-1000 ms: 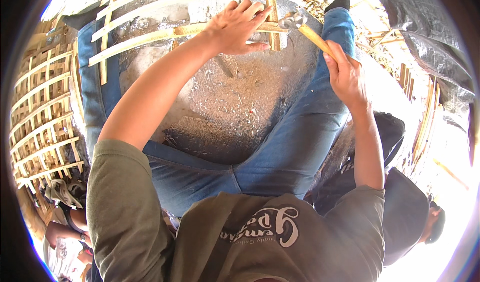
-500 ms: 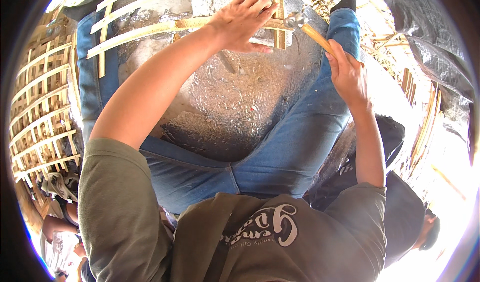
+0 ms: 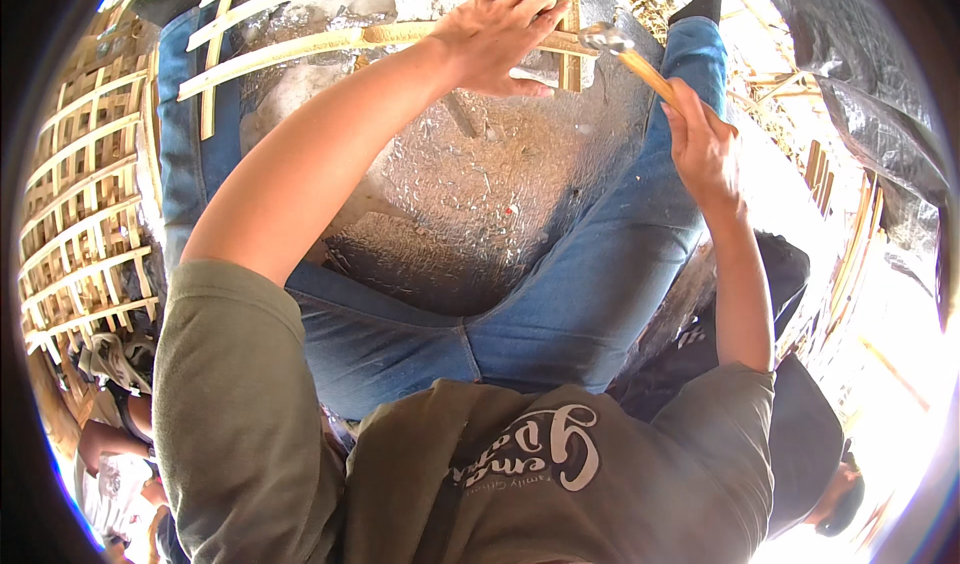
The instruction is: The person sits on the ground and assembles a wooden frame by aligning thin wooden slats and securing them with nails. They use a hammer to drive nails into the joints, repeatedly adjusting the slats to ensure proper alignment.
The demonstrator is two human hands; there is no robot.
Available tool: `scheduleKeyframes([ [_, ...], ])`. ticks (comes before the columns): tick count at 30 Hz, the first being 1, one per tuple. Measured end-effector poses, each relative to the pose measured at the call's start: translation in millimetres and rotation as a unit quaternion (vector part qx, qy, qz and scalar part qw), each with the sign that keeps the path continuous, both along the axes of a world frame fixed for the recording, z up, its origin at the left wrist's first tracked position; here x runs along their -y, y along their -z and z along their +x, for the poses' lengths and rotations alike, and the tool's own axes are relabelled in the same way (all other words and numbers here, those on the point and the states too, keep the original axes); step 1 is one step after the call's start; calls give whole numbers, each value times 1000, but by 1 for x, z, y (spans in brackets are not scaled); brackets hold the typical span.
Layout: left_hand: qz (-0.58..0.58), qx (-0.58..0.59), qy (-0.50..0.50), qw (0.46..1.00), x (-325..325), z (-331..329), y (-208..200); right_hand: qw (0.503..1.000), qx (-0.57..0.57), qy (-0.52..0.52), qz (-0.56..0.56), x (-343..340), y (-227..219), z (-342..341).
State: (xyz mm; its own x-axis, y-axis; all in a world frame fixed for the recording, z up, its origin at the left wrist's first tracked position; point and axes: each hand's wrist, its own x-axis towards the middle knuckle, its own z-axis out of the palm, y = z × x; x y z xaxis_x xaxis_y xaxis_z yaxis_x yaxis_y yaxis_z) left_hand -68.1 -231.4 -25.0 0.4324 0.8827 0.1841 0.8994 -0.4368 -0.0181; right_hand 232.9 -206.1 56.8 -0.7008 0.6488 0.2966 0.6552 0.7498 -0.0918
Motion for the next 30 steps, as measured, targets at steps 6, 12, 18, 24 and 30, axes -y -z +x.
scheduleKeyframes([
  [6,-53,-9,-10,999,-1,4,-6,999,49,-3,-11,1,2,-4],
  [12,-36,-9,-2,999,-2,6,-3,1000,19,17,-17,1,10,1],
  [18,-44,-6,-10,999,-1,3,-6,1000,-27,3,-9,2,10,11],
  [24,-34,-7,-9,999,2,3,-1,999,26,2,-21,-1,12,3],
  [30,-69,-19,-9,997,-2,6,-8,997,-13,39,-59,5,10,5],
])
